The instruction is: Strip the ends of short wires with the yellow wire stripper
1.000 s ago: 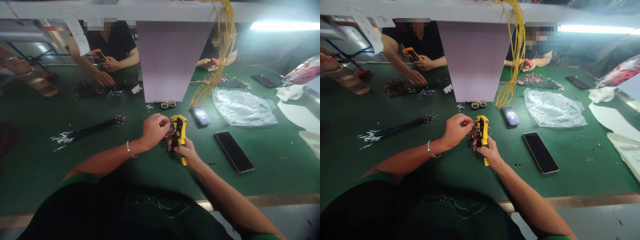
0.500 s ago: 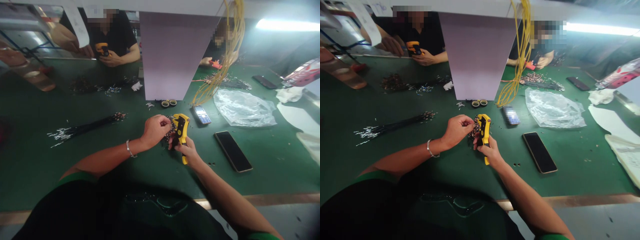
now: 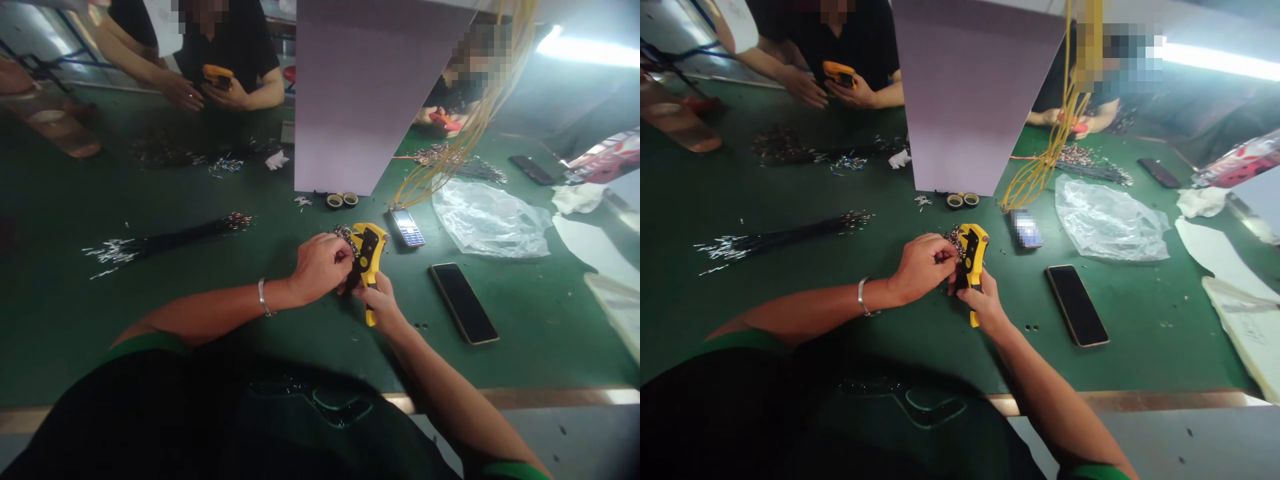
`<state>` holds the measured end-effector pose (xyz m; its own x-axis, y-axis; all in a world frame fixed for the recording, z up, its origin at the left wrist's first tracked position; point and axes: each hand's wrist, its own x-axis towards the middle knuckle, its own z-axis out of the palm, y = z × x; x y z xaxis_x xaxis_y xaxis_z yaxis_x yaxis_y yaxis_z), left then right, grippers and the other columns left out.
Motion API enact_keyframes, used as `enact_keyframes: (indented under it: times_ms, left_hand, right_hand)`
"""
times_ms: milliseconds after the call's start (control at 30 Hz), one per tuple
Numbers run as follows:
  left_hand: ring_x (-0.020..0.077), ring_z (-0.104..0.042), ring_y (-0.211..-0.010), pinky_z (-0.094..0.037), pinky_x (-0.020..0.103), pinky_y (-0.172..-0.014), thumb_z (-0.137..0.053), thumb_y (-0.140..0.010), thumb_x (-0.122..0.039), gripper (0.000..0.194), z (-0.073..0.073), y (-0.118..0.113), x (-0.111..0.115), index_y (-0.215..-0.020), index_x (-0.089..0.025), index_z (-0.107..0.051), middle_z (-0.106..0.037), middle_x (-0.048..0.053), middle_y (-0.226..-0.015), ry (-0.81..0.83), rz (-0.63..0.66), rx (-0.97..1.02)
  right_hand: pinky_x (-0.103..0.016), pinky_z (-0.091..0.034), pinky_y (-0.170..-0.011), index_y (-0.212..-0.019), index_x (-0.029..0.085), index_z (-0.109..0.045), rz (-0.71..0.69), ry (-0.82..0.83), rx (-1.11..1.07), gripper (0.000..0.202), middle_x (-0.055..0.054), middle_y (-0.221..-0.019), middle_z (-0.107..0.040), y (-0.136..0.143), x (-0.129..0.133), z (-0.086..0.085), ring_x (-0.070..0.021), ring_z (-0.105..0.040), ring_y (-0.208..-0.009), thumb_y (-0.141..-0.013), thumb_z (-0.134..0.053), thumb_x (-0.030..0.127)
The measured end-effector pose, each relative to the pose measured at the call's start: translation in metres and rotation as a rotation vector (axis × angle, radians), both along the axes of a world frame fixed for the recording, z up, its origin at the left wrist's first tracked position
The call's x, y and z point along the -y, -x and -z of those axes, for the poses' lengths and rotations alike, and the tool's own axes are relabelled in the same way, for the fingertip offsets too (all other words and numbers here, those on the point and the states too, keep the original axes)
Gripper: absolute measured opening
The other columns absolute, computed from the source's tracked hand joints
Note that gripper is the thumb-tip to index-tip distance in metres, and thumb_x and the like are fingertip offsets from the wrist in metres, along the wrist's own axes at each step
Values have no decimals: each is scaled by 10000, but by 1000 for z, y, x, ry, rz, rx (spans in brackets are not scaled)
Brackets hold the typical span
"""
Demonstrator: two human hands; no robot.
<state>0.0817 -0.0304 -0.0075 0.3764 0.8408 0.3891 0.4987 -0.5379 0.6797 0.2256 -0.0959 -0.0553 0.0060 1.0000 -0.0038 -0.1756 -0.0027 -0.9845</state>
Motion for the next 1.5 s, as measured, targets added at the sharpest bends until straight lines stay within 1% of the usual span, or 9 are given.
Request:
enact_keyframes:
  times_ms: [167, 333, 467, 633, 767, 1000, 1200, 1333, 1500]
  left_hand:
    - [143, -569, -679, -458, 289, -681, -617, -747, -132, 80, 1, 0, 1, -692, -181, -649, -645, 8, -673, -39, 12, -27]
    - [144, -572, -676, -463, 291, -671, -592, -755, -155, 82, 3, 1, 2, -704, -187, -648, -653, 8, -688, -53, 23, -19]
    - [143, -573, -675, -462, 288, -661, -591, -751, -158, 82, 2, 1, 3, -700, -187, -649, -651, 9, -681, -56, 33, -15]
    - [141, -575, -675, -464, 287, -667, -600, -740, -135, 78, 2, 2, 3, -705, -174, -658, -654, 13, -686, -32, 37, -6]
    - [141, -568, -664, -463, 287, -658, -607, -741, -148, 68, 3, 1, 2, -705, -180, -655, -653, 9, -681, -28, 47, 2]
    - [139, -566, -666, -459, 291, -659, -604, -731, -133, 70, 3, 1, 3, -697, -178, -646, -646, 11, -689, -19, 40, 13]
    - [137, -566, -661, -467, 287, -654, -596, -741, -144, 79, 2, 1, 3, -702, -185, -651, -648, 9, -692, -8, 33, 6]
    - [137, -567, -656, -467, 286, -648, -602, -739, -137, 83, 2, 1, 3, -696, -184, -655, -649, 9, -682, -15, 29, 6]
    - [132, -573, -655, -460, 270, -632, -601, -729, -117, 93, 3, 2, 3, -688, -181, -654, -652, 6, -685, -11, 24, 21]
  right_hand:
    - [-307, -478, -646, -782, 189, -630, 22, -9, 95, 175, -10, -700, -662, 1, 2, -5, -183, -598, -652, -613, -585, 181]
    - [-303, -475, -628, -794, 196, -618, 36, -11, 122, 185, -5, -702, -654, 2, 2, -8, -178, -593, -638, -613, -580, 185]
    - [-296, -465, -604, -774, 198, -606, 47, -8, 147, 177, 1, -684, -640, 3, 2, -7, -171, -578, -616, -600, -572, 186]
    - [-302, -469, -593, -770, 196, -583, 66, -8, 165, 153, 5, -657, -635, 5, 1, -4, -166, -579, -579, -617, -577, 191]
    - [-298, -470, -575, -772, 198, -567, 89, -13, 179, 149, 8, -645, -630, 6, 0, -2, -159, -573, -564, -623, -571, 188]
    - [-299, -482, -579, -779, 196, -564, 73, -33, 186, 152, 5, -664, -631, 7, 1, -4, -159, -575, -578, -629, -569, 176]
    - [-296, -483, -565, -774, 201, -547, 89, -30, 181, 163, 14, -654, -621, 10, 0, -5, -149, -567, -552, -614, -547, 169]
    - [-288, -471, -546, -770, 205, -539, 104, -31, 187, 142, 23, -618, -610, 12, 0, -5, -145, -561, -531, -630, -556, 183]
    - [-277, -457, -522, -763, 204, -530, 119, -43, 196, 118, 34, -562, -595, 12, -2, 0, -139, -546, -500, -651, -564, 190]
